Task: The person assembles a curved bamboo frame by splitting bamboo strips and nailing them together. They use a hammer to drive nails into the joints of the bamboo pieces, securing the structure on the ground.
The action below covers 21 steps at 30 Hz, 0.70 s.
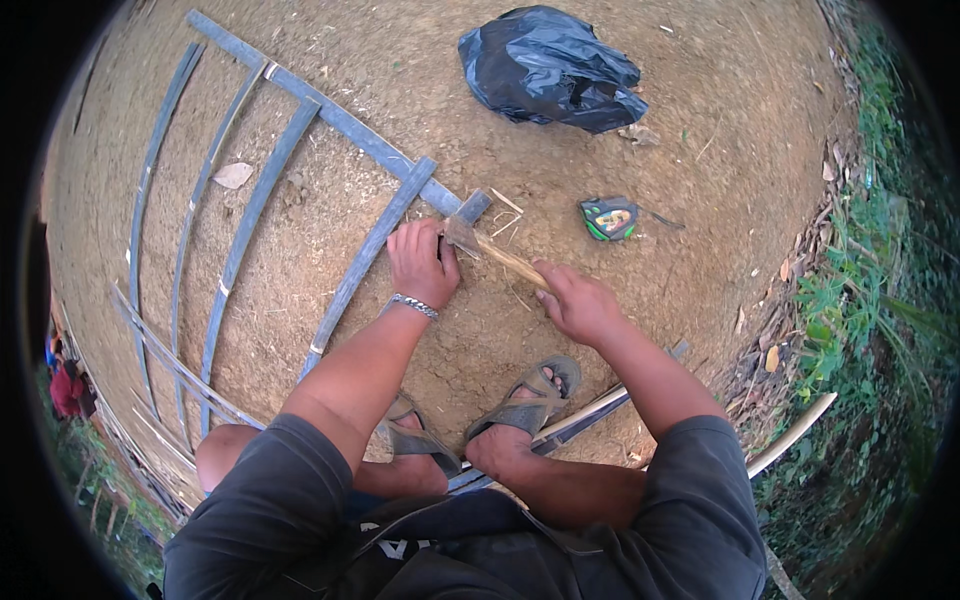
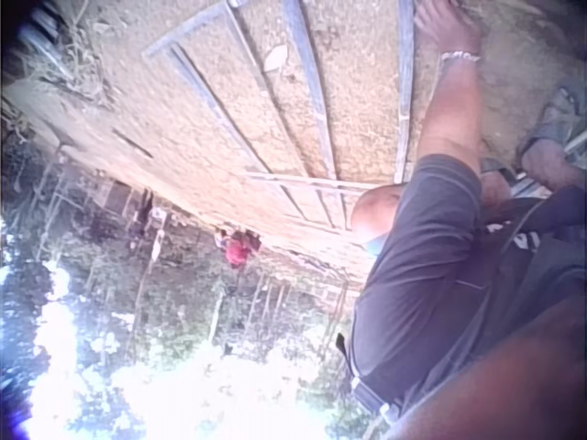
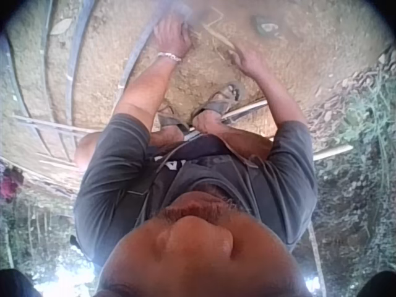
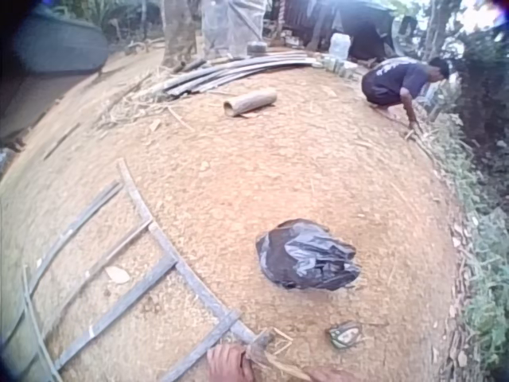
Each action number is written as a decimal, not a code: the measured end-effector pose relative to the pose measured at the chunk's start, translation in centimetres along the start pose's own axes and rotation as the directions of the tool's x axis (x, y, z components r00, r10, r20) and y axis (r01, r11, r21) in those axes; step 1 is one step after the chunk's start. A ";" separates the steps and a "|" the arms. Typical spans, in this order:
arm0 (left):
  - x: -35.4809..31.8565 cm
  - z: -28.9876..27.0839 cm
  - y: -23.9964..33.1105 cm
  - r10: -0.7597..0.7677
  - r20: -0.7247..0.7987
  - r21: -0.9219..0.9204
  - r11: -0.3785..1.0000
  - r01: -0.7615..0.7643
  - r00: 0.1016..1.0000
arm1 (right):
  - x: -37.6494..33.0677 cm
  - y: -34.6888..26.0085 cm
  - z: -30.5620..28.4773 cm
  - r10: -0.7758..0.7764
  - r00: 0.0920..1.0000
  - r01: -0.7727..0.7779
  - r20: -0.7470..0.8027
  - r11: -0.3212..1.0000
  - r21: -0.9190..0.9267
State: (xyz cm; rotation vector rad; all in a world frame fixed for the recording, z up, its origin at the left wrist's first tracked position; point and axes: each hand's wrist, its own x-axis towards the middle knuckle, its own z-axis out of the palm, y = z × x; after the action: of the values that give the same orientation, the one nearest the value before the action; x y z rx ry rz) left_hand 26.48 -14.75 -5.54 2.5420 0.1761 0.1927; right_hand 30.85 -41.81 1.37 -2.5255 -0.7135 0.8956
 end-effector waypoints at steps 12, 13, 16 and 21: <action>0.0 0.2 -0.4 0.011 -0.022 -0.032 0.999 -0.012 1.000 | -0.1 0.6 0.4 -0.087 0.989 0.094 -0.123 0.994 0.051; 0.0 0.2 -0.4 0.011 -0.015 -0.030 0.999 -0.012 1.000 | -0.2 0.6 0.2 -0.065 0.993 0.070 -0.094 0.996 0.047; -0.1 0.2 -0.3 -0.019 0.001 -0.003 1.000 0.019 1.000 | -0.3 0.4 -0.6 -0.058 0.995 0.064 -0.087 0.996 0.065; -0.1 0.3 -0.5 0.018 -0.085 -0.043 0.999 -0.022 0.996 | -1.4 1.1 -1.0 -0.169 0.925 0.309 -0.341 0.857 0.414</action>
State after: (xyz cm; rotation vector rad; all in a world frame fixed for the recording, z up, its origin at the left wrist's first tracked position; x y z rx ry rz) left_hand 26.39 -14.52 -6.08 2.4944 0.1771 0.3089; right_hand 30.90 -43.64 2.21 -2.0257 -0.6163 0.5083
